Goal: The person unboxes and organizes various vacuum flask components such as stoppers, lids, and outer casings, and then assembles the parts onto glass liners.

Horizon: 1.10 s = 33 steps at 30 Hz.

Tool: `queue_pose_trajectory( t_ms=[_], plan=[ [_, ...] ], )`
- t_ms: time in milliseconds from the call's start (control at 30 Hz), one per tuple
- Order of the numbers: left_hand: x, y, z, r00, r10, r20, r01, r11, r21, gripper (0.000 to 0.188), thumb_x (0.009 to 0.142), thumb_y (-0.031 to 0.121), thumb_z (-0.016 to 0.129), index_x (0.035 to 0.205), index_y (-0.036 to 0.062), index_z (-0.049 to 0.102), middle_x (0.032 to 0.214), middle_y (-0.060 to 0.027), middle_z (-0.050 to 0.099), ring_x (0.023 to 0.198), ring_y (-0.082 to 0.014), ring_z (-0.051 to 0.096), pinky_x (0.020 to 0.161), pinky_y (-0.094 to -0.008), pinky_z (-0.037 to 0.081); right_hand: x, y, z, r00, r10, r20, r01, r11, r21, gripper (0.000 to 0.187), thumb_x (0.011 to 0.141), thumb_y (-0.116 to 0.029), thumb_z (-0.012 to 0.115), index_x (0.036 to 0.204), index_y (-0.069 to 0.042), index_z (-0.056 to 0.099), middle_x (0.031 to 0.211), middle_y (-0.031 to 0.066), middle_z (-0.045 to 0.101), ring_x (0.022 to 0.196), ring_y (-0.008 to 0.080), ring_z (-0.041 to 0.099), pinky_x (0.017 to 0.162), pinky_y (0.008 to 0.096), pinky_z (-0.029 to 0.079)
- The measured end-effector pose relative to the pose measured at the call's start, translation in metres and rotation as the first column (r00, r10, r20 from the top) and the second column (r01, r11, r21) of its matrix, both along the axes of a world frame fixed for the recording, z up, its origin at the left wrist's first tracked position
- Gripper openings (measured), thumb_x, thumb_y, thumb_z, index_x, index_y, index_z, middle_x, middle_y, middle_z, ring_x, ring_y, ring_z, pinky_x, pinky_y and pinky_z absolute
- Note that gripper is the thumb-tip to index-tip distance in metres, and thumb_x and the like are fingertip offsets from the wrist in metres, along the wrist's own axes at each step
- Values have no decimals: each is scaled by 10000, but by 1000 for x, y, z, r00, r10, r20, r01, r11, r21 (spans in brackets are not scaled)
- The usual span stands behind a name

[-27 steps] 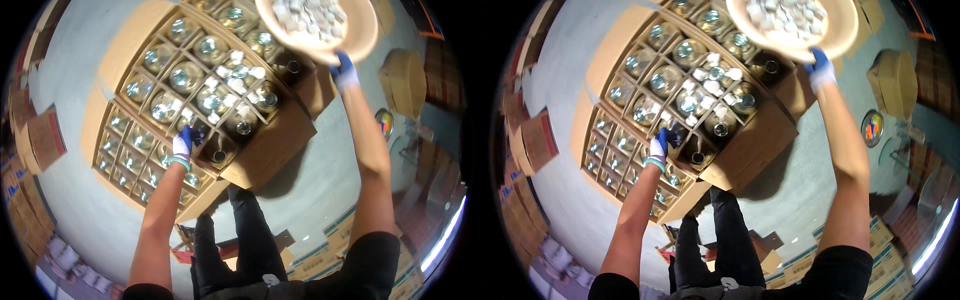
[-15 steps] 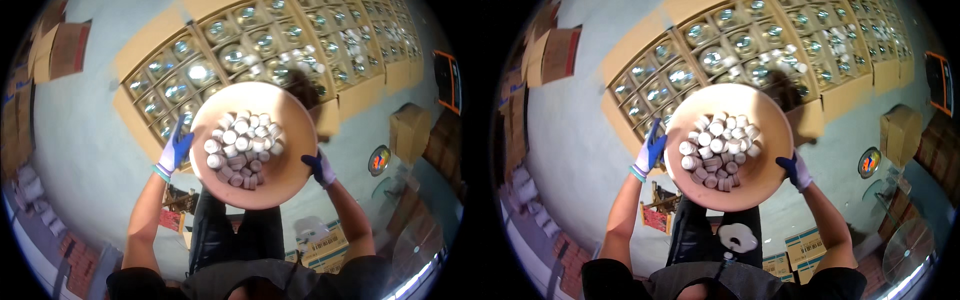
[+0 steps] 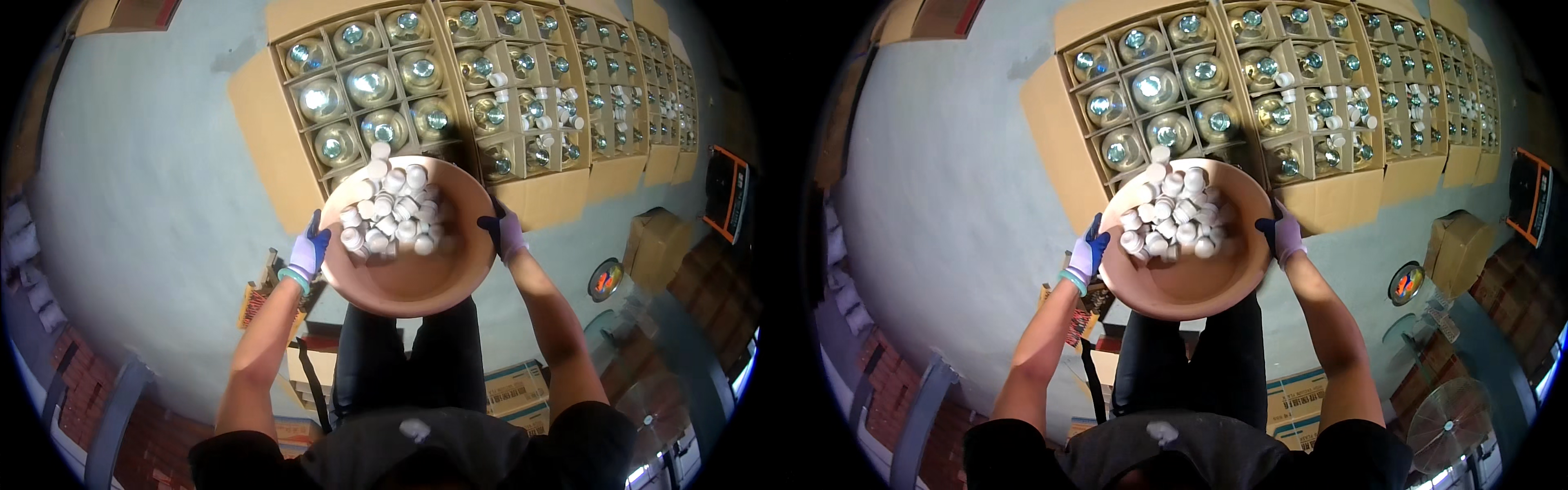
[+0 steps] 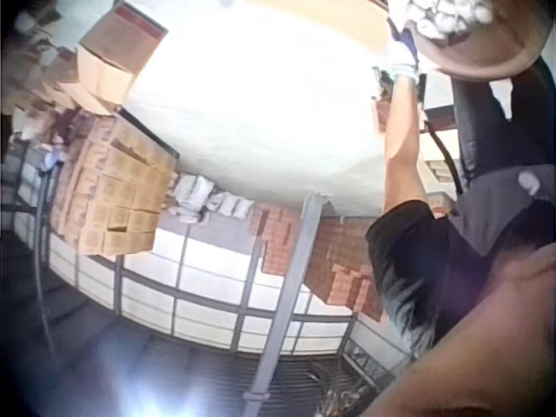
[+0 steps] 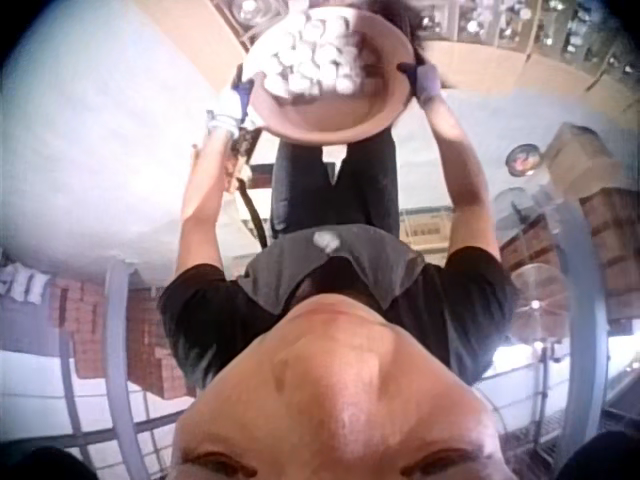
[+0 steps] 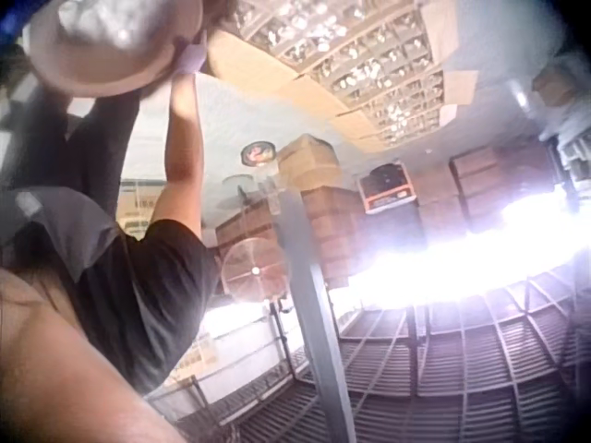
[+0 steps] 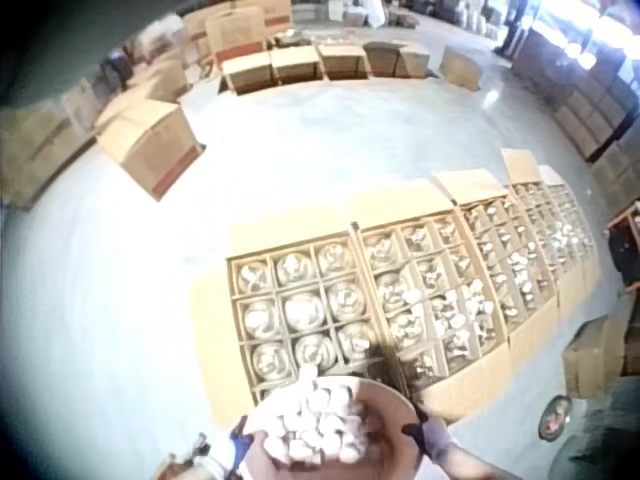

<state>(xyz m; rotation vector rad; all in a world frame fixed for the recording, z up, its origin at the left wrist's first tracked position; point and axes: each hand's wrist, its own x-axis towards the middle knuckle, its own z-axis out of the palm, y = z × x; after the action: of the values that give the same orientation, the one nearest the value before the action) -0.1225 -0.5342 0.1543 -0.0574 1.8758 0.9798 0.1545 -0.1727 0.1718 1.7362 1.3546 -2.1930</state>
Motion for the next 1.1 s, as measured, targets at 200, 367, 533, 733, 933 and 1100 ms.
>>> queue_pose_trajectory(
  t_ms=[200,367,533,733,933,1100],
  plan=[
    [1,17,32,999,-6,38,7,1000,-12,585,954,60,559,1485,-35,334,1358,-101,544,1120,-133,537,953,-252,445,-7,-2,34,963,256,80,-268,917,294,663,710,62,683,1349,61,507,1189,148,660,1024,203,625,906,312,500],
    [24,-6,-5,994,-111,-4,110,990,-84,605,940,163,576,1504,95,367,756,-25,599,647,-102,501,599,-282,460,9,-4,12,973,191,128,-212,961,179,640,694,72,668,1320,61,535,1164,146,671,1003,203,628,887,310,503],
    [37,-1,2,997,-75,0,75,994,-79,610,942,154,579,1511,124,362,762,-28,599,645,-103,499,598,-284,462,23,-8,9,964,215,154,-247,941,232,680,705,74,670,1363,52,502,1168,130,664,1020,206,619,915,302,496],
    [47,13,20,998,-30,51,35,994,-100,602,958,102,569,1512,60,337,943,-1,611,703,-77,468,615,-234,447,38,0,11,996,47,76,-48,999,16,728,727,67,683,1415,42,445,1258,138,619,1087,217,596,950,307,483],
    [85,16,27,993,-120,0,118,975,-187,612,950,132,588,1517,152,359,704,-15,550,608,-86,462,547,-272,433,71,-2,8,997,75,-31,-71,989,126,732,747,19,700,1430,16,439,1263,137,620,1097,194,589,948,294,474],
    [101,2,22,999,-20,-47,13,990,-141,594,960,136,579,1513,161,364,705,-16,553,605,-91,476,543,-268,444,62,7,38,980,153,129,-180,957,228,701,748,-24,718,1408,-15,482,1122,131,694,997,177,637,885,297,502]
  ],
)
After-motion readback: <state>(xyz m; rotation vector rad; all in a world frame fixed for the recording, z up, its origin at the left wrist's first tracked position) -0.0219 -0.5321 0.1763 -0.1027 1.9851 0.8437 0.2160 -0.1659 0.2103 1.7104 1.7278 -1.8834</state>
